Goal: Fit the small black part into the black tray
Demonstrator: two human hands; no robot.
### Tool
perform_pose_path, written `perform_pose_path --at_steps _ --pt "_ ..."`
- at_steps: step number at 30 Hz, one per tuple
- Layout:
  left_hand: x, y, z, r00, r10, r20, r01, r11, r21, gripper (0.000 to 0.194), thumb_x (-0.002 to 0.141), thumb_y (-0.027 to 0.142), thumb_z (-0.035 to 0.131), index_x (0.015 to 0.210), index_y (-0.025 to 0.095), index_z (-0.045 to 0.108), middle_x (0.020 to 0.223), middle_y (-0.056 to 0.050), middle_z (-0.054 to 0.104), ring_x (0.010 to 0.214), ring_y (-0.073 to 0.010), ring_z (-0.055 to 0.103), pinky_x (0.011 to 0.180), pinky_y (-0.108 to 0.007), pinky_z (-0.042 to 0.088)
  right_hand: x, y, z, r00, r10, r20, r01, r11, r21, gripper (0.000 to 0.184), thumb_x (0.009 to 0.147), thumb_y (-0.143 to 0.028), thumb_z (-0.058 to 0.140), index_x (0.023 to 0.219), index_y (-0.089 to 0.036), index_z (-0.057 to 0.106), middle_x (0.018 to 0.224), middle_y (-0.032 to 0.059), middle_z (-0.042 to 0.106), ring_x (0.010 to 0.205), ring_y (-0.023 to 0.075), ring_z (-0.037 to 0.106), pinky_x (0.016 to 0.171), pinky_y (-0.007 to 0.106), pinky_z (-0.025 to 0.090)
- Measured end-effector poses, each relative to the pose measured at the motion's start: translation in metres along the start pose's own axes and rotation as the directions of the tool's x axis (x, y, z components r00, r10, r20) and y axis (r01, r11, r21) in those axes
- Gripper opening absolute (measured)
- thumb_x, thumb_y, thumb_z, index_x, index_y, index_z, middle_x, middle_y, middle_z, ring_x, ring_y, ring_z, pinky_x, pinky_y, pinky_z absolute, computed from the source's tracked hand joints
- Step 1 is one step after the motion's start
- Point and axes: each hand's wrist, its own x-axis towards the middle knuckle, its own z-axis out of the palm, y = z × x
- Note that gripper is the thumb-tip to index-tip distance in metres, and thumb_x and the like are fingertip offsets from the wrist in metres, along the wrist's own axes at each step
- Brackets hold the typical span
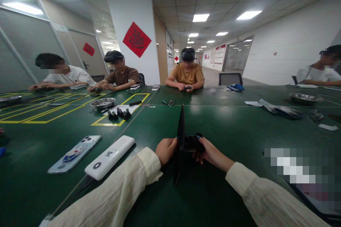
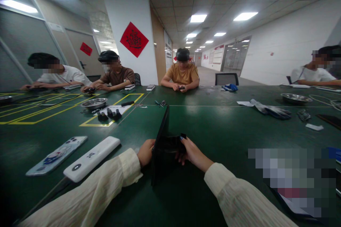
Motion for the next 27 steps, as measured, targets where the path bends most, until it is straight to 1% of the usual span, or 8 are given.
perform_pose_path --at_steps 3,7,12,17,22,27 --pt "0.0011 -0.001 0.0 1.0 -0.014 -0.003 0.014 1.0 -0.008 0.056 0.085 0.045 0.021 0.049 0.014 0.049 0.049 -0.003 0.046 0.051 -0.0143 0.045 0.052 -0.024 0.032 -0.0016 -0.0018 0.0014 1.0 0.002 -0.003 -0.002 1.0 -0.001 0.029 0.089 -0.046 0.03 0.098 -0.019 0.034 0.053 0.0012 0.061 0.039 0.0131 0.056 0.032 0.018 0.038" --pt "0.0014 -0.0008 0.0005 1.0 -0.019 0.0 0.019 0.999 -0.033 0.056 0.085 0.048 0.02 0.047 0.015 0.046 0.048 -0.002 0.045 0.05 -0.0141 0.044 0.053 -0.025 0.033 -0.0063 -0.0067 0.0044 1.0 0.013 -0.012 -0.013 1.0 0.002 0.025 0.091 -0.042 0.028 0.098 -0.019 0.035 0.054 0.0011 0.061 0.04 0.0125 0.056 0.033 0.017 0.038" --pt "0.0005 -0.0001 0.0 1.0 -0.001 0.006 0.001 1.0 -0.026 0.056 0.085 0.048 0.019 0.048 0.015 0.045 0.048 -0.003 0.046 0.051 -0.0145 0.046 0.054 -0.025 0.035 -0.0083 -0.0094 0.0062 1.0 0.014 -0.028 -0.015 1.0 -0.007 0.023 0.092 -0.038 0.025 0.097 -0.018 0.035 0.053 0.0011 0.06 0.039 0.0119 0.056 0.032 0.017 0.038" --pt "0.0008 -0.0013 0.0004 1.0 -0.024 0.01 0.024 0.999 -0.027 0.055 0.085 0.048 0.019 0.049 0.015 0.046 0.05 -0.003 0.048 0.053 -0.0153 0.047 0.057 -0.026 0.037 -0.0056 -0.007 0.0049 0.999 0.024 -0.028 -0.024 1.0 -0.001 0.024 0.092 -0.038 0.023 0.098 -0.018 0.034 0.052 0.0018 0.061 0.039 0.0126 0.055 0.032 0.017 0.038" --pt "0.0008 -0.0021 0.0017 0.999 -0.029 0.025 0.029 0.999 -0.017 0.052 0.084 0.046 0.019 0.051 0.015 0.046 0.052 -0.004 0.048 0.053 -0.0153 0.047 0.056 -0.026 0.036 -0.0057 -0.0069 0.0046 1.0 0.019 -0.017 -0.019 1.0 -0.002 0.024 0.092 -0.039 0.024 0.098 -0.018 0.034 0.053 0.0016 0.061 0.039 0.0124 0.056 0.032 0.017 0.038" --pt "0.0013 -0.0036 0.0024 0.999 -0.031 0.011 0.031 0.999 0.04 0.053 0.084 0.046 0.019 0.052 0.015 0.047 0.053 -0.003 0.045 0.055 -0.0153 0.045 0.055 -0.025 0.036 -0.0046 -0.0059 0.004 0.999 0.02 -0.033 -0.021 1.0 -0.011 0.025 0.091 -0.04 0.026 0.099 -0.018 0.034 0.052 0.0008 0.06 0.038 0.0124 0.055 0.032 0.017 0.038"
